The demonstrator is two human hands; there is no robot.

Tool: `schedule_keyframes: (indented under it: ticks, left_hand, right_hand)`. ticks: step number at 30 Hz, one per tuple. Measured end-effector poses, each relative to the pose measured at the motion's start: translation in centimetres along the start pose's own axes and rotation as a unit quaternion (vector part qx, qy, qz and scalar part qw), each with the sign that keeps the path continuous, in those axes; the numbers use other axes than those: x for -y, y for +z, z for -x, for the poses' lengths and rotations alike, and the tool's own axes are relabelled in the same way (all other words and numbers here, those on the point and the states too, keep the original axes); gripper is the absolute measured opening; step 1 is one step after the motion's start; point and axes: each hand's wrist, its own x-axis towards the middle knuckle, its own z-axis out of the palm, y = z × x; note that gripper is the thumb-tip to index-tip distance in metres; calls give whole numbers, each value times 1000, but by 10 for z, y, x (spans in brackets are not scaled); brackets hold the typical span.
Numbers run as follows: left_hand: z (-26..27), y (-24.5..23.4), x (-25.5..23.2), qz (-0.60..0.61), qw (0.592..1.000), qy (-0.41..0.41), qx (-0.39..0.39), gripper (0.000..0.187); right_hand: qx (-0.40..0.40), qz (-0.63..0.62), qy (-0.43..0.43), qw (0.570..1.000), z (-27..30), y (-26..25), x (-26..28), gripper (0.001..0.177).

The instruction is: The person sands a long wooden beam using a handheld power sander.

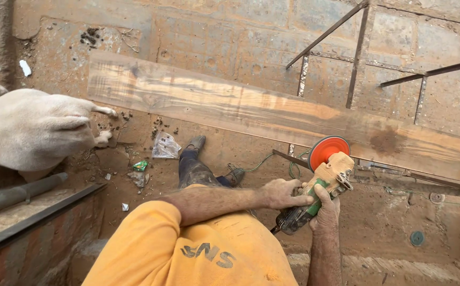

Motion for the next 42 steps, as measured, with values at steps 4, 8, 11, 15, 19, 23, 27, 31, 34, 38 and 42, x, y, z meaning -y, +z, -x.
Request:
schedule_keyframes:
  ticks: [4,8,11,15,19,23,27,31,34,38,42]
  left_hand:
    - [36,-116,27,-84,952,190,-226,39]
    - [74,-241,103,-249,772,165,-561,22]
    - [128,-333,143,-372,758,-3,-535,40]
    - [163,-394,182,-456,721,-78,-517,62]
    - [169,-403,164,-421,758,-91,-489,52]
    - [168,-406,161,-423,765,-107,-474,48]
    - [167,-406,172,-434,756,-97,-480,47]
    - [167,-406,167,-431,761,-100,-474,45]
    - [166,-409,156,-424,770,-108,-464,44]
    - [168,-407,175,-429,768,-118,-461,45]
    - [169,-405,171,-440,764,-126,-455,44]
  right_hand:
    - [-19,64,22,997,-8,19,-2,62]
    - [-37,278,98,955,-28,48,-34,72]
    - [-22,451,100,886,-12,140,-32,68]
    - [8,509,58,859,-12,191,-34,65]
    - [-133,414,159,886,-36,144,-17,56]
    - [-205,286,153,923,-65,73,17,49]
    - [-234,192,107,947,-73,94,22,51]
    - [-187,327,153,914,-46,154,-20,55]
    - [-117,412,191,883,-21,210,-45,62]
    - [-69,480,151,861,-16,207,-58,64]
    - [-185,324,167,913,-41,113,-3,50]
